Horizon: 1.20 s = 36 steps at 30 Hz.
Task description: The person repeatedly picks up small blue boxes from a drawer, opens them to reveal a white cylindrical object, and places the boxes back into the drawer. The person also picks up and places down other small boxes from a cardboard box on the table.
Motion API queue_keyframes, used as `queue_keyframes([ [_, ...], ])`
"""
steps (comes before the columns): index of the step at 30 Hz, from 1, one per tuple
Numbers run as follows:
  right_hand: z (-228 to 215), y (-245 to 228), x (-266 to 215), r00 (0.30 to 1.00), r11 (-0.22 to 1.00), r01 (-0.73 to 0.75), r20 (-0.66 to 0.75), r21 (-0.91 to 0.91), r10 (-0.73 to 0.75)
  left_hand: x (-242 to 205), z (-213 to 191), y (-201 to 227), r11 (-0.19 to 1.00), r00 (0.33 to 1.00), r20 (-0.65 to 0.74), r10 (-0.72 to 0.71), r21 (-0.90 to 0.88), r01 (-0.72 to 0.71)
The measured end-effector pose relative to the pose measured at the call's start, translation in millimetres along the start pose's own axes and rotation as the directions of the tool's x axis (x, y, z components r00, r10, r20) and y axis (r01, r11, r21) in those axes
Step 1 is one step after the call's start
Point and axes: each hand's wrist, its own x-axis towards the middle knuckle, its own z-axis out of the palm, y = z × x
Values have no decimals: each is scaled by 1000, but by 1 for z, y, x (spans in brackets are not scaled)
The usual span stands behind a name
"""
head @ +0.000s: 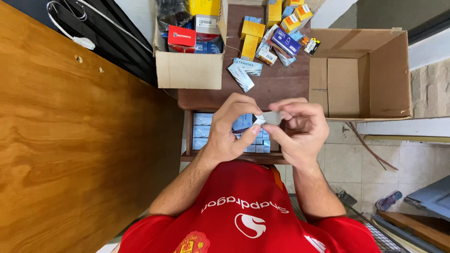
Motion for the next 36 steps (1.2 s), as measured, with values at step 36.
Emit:
queue_keyframes([
  [36,-3,-16,9,934,899,298,290,-321,-206,3,-16,21,947,929,225,-293,204,249],
])
